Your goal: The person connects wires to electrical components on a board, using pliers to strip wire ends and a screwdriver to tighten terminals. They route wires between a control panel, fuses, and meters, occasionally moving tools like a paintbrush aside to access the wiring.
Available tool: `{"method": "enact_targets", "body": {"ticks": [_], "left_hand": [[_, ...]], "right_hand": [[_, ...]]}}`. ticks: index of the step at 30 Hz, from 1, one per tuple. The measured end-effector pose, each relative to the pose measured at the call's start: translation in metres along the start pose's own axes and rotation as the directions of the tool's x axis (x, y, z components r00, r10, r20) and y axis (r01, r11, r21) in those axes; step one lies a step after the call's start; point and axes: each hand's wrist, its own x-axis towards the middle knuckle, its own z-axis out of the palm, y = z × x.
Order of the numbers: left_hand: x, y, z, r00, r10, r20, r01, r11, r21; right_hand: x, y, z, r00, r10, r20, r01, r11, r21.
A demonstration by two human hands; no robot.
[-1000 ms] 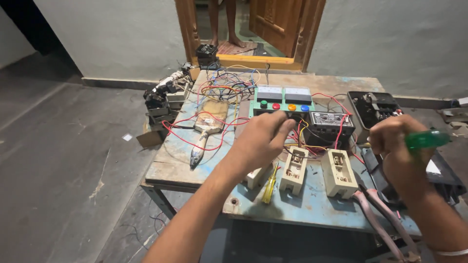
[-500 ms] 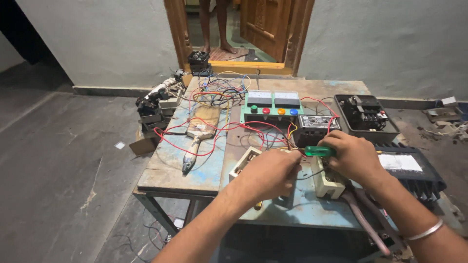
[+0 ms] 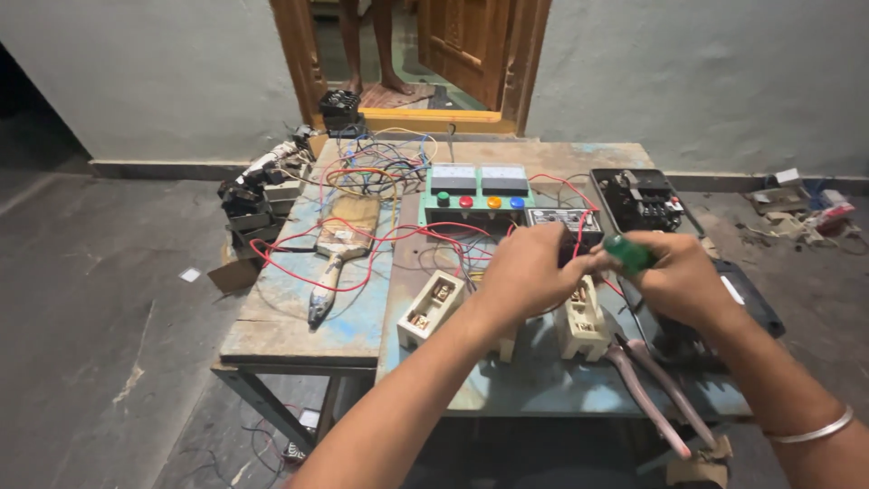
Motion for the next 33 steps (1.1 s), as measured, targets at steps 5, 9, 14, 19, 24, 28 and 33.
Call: {"method": "enact_targets", "body": {"ticks": [5, 9, 14, 19, 24, 28, 33], "left_hand": [[0.020, -0.025, 0.040, 0.974, -0.092, 0.206, 0.207, 0.730, -0.652], [0.029, -0.040, 0.061, 0.987, -0.115, 0.114, 0.162, 0.704, -0.692], [0.037, -0.063, 0.058, 0.923, -0.275, 0.269, 0.309, 0.112, -0.945], [0.045, -0.094, 0.067, 0.842, -0.455, 0.290, 0.295, -0.062, -0.954], [0.047, -0.090, 0.067, 0.910, -0.412, 0.051, 0.307, 0.585, -0.751], [0.041, -0.063, 0.043, 0.968, -0.164, -0.191, 0.100, 0.947, -0.306], [0.030, -0.046, 0.032, 0.986, -0.151, -0.064, 0.140, 0.977, -0.161]], "right_hand": [[0.005, 0.001, -0.031, 0.966, -0.095, -0.241, 0.108, 0.993, 0.038], [0.016, 0.001, -0.048, 0.918, 0.034, -0.395, 0.128, 0.918, 0.375], [0.044, 0.009, -0.046, 0.923, 0.223, -0.313, 0.178, 0.474, 0.862], [0.084, 0.026, -0.022, 0.882, 0.283, -0.376, 0.172, 0.551, 0.817], [0.110, 0.033, -0.007, 0.842, 0.317, -0.436, 0.234, 0.513, 0.826], [0.118, 0.031, 0.006, 0.821, 0.292, -0.491, 0.304, 0.503, 0.809], [0.114, 0.028, 0.012, 0.812, 0.189, -0.552, 0.407, 0.493, 0.769]]}}
